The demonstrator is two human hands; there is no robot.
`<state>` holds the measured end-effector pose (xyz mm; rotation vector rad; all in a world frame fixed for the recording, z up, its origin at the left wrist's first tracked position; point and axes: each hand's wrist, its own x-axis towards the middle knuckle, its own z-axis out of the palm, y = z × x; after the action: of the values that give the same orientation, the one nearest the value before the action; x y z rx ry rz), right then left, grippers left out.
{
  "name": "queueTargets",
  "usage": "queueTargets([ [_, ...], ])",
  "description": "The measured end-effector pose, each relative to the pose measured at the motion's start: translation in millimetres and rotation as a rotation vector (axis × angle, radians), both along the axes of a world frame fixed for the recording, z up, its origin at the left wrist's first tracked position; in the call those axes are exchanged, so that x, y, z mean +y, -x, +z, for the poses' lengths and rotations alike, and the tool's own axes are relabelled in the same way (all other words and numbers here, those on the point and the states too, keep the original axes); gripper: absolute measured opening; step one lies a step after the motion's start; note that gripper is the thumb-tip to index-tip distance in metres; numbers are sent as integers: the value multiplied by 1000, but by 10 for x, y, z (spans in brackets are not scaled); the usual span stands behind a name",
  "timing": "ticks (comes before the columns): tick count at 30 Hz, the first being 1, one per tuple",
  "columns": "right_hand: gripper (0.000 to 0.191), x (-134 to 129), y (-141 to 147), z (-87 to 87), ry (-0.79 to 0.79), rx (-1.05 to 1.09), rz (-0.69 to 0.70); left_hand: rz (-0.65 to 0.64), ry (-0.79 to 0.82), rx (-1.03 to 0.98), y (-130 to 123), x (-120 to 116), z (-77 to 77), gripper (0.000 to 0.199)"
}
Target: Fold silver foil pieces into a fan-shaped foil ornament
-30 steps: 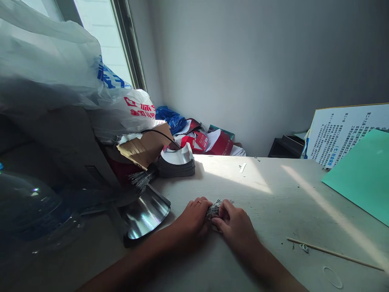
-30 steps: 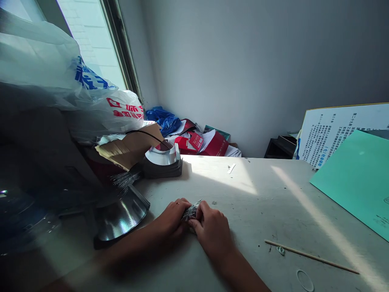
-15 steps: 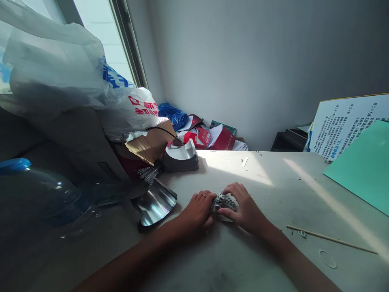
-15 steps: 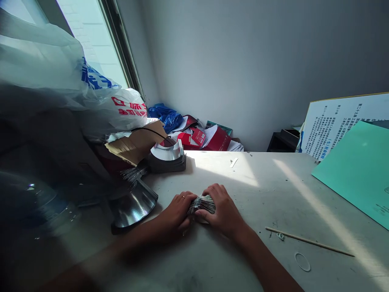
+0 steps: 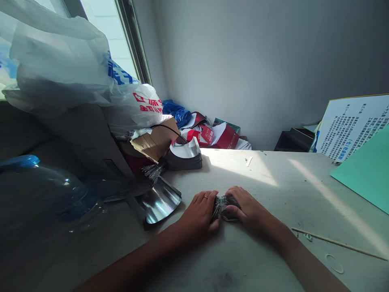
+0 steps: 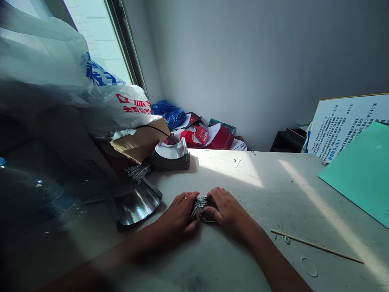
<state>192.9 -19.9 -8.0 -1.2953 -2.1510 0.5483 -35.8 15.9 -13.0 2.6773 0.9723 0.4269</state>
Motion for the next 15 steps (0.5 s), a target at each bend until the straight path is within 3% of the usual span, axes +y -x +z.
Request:
queueTargets([
  [3, 38, 3, -35, -5, 23, -46, 17, -19, -48, 21, 20, -22, 30, 68],
  [9, 53, -29, -74, 58, 60, -172, 61, -99, -157, 130, 31, -32, 110, 41],
  [15, 63, -66, -8, 123, -29, -206, 74, -101, -84, 125, 30, 8, 121, 49],
])
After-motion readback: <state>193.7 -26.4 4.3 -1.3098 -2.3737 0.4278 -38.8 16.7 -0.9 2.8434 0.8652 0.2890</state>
